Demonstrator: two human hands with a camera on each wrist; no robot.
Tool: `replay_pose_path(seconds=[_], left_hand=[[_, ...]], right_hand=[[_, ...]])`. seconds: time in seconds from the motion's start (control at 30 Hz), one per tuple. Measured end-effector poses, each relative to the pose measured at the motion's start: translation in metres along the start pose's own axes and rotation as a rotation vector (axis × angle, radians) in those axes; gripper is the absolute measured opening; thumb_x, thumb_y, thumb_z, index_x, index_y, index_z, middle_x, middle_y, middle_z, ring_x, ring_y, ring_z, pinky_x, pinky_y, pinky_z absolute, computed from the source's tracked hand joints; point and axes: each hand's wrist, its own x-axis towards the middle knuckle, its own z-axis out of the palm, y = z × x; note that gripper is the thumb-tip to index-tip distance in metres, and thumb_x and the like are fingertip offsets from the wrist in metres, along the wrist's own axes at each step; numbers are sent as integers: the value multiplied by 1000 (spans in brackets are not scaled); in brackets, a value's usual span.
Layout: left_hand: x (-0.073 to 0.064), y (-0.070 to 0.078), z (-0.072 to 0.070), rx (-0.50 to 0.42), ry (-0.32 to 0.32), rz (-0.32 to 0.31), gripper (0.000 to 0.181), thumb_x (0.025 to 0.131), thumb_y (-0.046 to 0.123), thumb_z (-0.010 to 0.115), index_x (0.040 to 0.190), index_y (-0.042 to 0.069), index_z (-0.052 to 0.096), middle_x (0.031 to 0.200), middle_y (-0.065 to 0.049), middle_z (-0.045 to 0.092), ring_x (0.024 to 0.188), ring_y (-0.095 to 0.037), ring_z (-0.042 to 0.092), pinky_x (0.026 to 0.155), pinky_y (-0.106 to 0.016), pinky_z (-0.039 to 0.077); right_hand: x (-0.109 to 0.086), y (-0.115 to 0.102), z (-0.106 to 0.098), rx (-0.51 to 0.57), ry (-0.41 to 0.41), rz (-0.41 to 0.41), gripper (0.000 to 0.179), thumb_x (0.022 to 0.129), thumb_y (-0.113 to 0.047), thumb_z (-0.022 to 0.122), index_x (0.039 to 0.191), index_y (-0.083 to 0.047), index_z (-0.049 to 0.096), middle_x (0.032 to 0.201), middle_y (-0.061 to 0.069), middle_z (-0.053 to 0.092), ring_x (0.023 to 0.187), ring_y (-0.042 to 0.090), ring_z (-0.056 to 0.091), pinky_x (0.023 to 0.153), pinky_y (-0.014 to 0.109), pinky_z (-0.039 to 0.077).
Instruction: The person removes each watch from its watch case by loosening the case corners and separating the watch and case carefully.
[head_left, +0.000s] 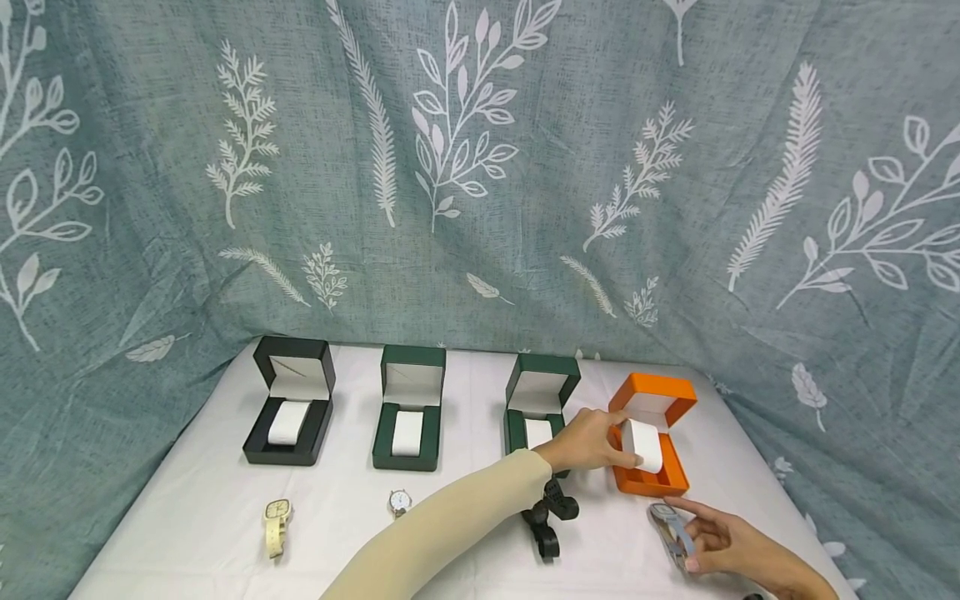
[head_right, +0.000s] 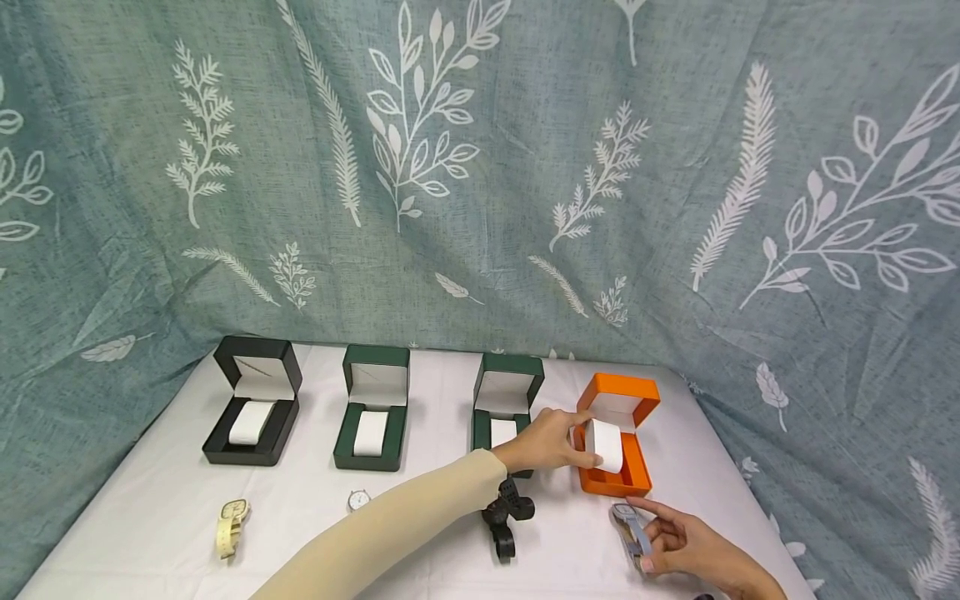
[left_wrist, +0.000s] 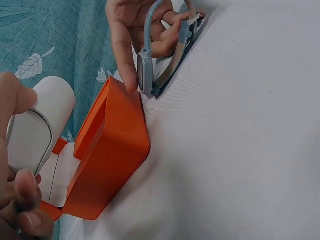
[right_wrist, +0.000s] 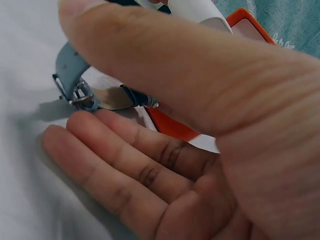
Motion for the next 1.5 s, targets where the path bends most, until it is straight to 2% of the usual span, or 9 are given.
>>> replay_pose_path(seconds=[0.23, 0.37, 0.53, 0.8, 0.97, 1.1, 1.23, 1.37, 1.5], left_hand=[[-1, 1, 1, -27, -9, -31, 82, 88, 45, 82, 153, 7, 49, 49, 10, 37, 46, -5, 30, 49, -19, 30], [-1, 2, 1, -18, -1, -27, 82, 88, 45, 82, 152, 6, 50, 51, 10, 37, 49, -5, 31, 51, -19, 31], [0, 2, 0, -19, 8, -15, 83, 88, 45, 82, 152, 5, 50, 51, 11, 30, 45, -4, 27, 49, -18, 29], [1, 0, -1, -24, 6, -11, 82, 89, 46, 81, 152, 5, 50, 48, 11, 30, 41, -4, 25, 48, -18, 29], [0, -1, 0, -14, 11, -6, 81, 88, 46, 81, 152, 6, 51, 48, 10, 32, 42, -4, 25, 50, -19, 30], [-1, -2, 1, -3, 20, -1, 79, 89, 45, 81, 151, 6, 52, 47, 10, 29, 41, -5, 23, 48, -18, 27], [-1, -1, 0, -30, 15, -17, 80, 88, 43, 82, 152, 7, 51, 48, 9, 26, 40, -6, 22, 45, -19, 25], [-2, -1, 0, -32, 19, -25, 80, 87, 43, 83, 152, 6, 52, 50, 9, 25, 41, -5, 22, 46, -19, 24], [-1, -2, 0, -7, 29, -14, 79, 87, 43, 83, 150, 6, 53, 52, 9, 25, 45, -5, 22, 49, -19, 25]], right_hand=[[-5, 3, -1, 10, 19, -33, 70, 107, -18, 59, 159, 6, 19, 118, 15, 61, 100, 34, 64, 86, 44, 55], [-5, 3, -1, 48, 30, -69, 65, 107, -14, 57, 158, 7, 24, 118, 17, 63, 102, 34, 65, 87, 44, 57], [-2, 0, 1, 20, 88, -38, 62, 107, -17, 58, 157, 5, 29, 115, 16, 65, 99, 32, 65, 84, 45, 58], [7, -15, 17, -133, 173, 6, 63, 105, -28, 63, 154, 4, 39, 107, 12, 63, 85, 29, 64, 72, 42, 57], [15, -24, 34, -289, 229, -6, 67, 97, -33, 75, 150, -2, 49, 103, 9, 58, 75, 21, 56, 61, 36, 54], [22, -28, 44, -428, 257, -90, 73, 86, -34, 85, 145, -3, 54, 98, 7, 56, 69, 17, 51, 57, 30, 46], [26, -27, 49, -555, 282, -191, 76, 77, -36, 92, 138, -4, 59, 96, 5, 55, 72, 13, 49, 59, 27, 42], [25, -25, 49, -660, 286, -256, 68, 78, -42, 90, 133, -10, 64, 109, 1, 61, 84, 8, 50, 67, 26, 44], [22, -23, 46, -640, 260, -281, 53, 82, -38, 87, 126, -16, 68, 108, -3, 64, 84, 7, 52, 68, 26, 45]])
